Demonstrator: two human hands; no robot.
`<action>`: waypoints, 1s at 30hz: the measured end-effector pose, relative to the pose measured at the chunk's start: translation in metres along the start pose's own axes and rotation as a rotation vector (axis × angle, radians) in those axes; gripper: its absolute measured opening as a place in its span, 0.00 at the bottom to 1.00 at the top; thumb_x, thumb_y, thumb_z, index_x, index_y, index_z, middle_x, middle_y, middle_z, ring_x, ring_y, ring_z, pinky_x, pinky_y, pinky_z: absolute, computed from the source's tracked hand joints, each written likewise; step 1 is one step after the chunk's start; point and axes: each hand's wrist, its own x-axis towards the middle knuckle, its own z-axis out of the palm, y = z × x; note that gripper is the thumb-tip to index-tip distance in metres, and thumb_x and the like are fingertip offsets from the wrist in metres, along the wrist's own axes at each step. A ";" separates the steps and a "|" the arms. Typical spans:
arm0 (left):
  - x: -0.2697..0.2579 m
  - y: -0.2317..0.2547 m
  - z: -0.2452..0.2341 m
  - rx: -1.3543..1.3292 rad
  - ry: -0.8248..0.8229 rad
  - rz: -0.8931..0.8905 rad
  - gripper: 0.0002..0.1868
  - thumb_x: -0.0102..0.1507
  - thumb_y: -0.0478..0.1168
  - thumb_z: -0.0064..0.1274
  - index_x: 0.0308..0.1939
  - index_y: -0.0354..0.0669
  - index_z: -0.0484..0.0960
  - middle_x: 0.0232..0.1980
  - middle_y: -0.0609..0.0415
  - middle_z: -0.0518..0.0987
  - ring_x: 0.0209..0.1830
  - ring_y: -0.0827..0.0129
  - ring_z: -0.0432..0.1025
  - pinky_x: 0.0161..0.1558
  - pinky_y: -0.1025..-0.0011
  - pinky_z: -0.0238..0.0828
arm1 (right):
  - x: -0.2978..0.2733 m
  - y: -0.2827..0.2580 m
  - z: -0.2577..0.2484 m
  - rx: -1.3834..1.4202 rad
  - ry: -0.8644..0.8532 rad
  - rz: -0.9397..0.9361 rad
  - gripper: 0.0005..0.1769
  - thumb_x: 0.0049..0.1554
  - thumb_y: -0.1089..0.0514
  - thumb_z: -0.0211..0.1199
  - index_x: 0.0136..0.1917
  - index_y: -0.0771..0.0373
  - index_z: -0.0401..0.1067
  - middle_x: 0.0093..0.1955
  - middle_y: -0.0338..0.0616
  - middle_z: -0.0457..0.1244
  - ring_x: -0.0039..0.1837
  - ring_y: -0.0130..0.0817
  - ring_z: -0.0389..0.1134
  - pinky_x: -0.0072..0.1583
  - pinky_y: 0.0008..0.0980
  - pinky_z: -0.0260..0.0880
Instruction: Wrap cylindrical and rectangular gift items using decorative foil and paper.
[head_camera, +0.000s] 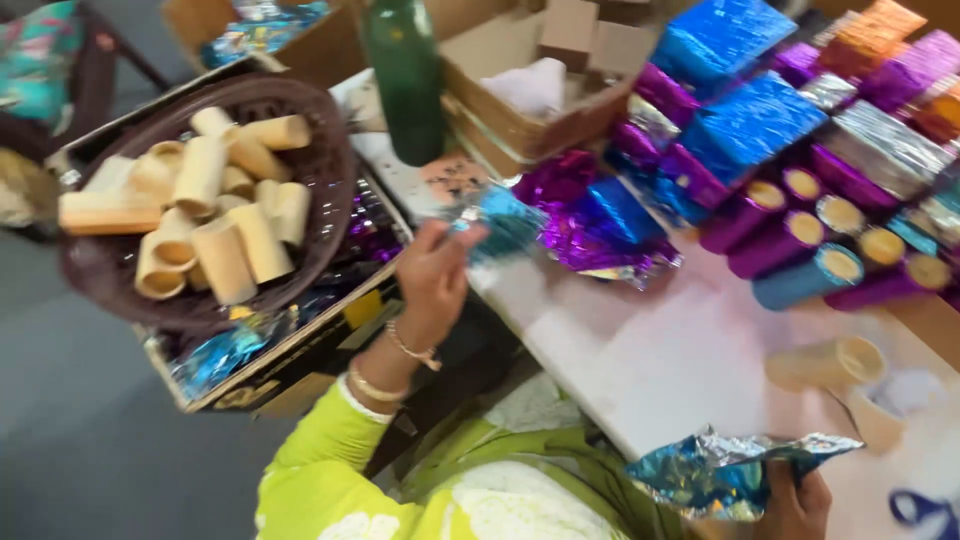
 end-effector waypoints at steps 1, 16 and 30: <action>0.002 -0.008 -0.022 0.295 0.060 0.146 0.17 0.60 0.24 0.52 0.50 0.43 0.85 0.38 0.50 0.73 0.35 0.59 0.72 0.37 0.66 0.68 | 0.005 0.017 -0.007 -0.067 0.005 -0.045 0.10 0.69 0.64 0.57 0.59 0.72 0.72 0.52 0.42 0.67 0.54 0.26 0.66 0.58 0.27 0.66; -0.007 -0.032 -0.104 0.814 -0.467 -0.363 0.23 0.68 0.55 0.44 0.39 0.37 0.79 0.39 0.40 0.79 0.39 0.43 0.74 0.42 0.49 0.71 | 0.003 0.032 -0.012 -0.344 -0.037 -0.135 0.13 0.72 0.58 0.57 0.58 0.72 0.73 0.42 0.44 0.68 0.42 0.25 0.64 0.49 0.26 0.63; -0.027 -0.161 -0.107 0.151 -0.988 -0.876 0.53 0.63 0.78 0.20 0.73 0.39 0.61 0.75 0.44 0.60 0.75 0.53 0.56 0.72 0.62 0.47 | -0.020 -0.024 0.038 -0.312 0.075 -0.263 0.11 0.69 0.64 0.59 0.58 0.77 0.73 0.46 0.46 0.69 0.50 0.23 0.67 0.58 0.24 0.67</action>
